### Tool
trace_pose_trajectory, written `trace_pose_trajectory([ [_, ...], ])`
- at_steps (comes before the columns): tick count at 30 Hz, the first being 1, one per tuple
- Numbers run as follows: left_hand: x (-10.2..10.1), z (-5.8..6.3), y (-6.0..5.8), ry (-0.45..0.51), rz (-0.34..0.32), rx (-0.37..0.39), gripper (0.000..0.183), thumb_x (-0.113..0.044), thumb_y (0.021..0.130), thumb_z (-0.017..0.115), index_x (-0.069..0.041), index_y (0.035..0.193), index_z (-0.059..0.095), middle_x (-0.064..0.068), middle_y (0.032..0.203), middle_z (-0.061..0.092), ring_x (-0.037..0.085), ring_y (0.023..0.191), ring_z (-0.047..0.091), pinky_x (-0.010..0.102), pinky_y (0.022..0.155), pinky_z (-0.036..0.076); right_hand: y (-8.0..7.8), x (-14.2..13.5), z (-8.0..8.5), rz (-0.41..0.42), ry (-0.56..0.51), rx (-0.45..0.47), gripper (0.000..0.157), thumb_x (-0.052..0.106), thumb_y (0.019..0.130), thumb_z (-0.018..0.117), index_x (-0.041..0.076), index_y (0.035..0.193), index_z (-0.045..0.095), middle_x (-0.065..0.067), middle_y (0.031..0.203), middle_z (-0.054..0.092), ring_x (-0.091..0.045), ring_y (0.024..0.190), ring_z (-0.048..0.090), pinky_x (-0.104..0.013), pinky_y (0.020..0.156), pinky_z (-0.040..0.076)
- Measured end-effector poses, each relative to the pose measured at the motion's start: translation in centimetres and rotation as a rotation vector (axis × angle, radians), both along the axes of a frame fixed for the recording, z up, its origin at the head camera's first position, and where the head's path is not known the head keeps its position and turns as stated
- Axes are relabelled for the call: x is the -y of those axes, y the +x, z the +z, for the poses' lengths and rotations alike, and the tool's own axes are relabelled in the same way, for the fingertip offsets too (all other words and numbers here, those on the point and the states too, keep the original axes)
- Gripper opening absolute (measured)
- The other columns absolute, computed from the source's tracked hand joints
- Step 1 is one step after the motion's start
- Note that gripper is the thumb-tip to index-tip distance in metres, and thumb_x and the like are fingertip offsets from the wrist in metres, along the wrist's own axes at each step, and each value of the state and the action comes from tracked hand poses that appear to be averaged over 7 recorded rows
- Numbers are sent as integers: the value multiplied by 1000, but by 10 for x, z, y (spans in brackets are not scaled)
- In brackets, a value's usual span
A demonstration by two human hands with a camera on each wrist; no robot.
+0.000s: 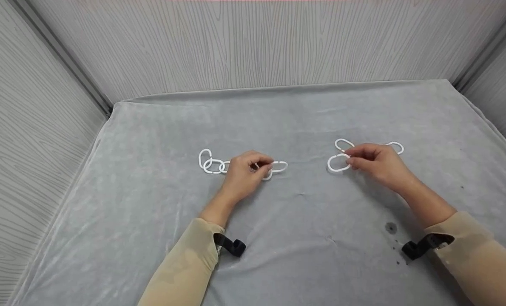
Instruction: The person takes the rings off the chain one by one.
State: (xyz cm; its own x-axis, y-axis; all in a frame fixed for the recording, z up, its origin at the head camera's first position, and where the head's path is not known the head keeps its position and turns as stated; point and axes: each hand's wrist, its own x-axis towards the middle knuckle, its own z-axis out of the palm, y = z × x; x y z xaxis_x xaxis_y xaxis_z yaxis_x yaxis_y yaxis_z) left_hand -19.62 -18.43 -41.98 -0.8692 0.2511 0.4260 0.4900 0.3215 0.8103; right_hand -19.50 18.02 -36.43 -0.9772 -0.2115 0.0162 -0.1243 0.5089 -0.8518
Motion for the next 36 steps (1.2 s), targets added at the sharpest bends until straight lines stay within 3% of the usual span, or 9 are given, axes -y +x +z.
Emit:
trace_pose_trajectory([
  [21,0,-2,0,0,-4,-10,8,-2,95,78,-1,102,82,6,95,75,17,87,68,29,77,57,-4,-16,-6,-30,15,31,28,8,99,75,-7,122,73,-1,91,75,-5,79,67,-19,69,55],
  [36,0,-3,-1,-6,-10,-38,7,-3,95,79,-2,101,81,6,95,75,17,86,68,30,77,57,-6,-16,-4,-6,153,-4,23,2,101,70,-12,119,71,-16,88,73,-7,74,62,-18,64,49],
])
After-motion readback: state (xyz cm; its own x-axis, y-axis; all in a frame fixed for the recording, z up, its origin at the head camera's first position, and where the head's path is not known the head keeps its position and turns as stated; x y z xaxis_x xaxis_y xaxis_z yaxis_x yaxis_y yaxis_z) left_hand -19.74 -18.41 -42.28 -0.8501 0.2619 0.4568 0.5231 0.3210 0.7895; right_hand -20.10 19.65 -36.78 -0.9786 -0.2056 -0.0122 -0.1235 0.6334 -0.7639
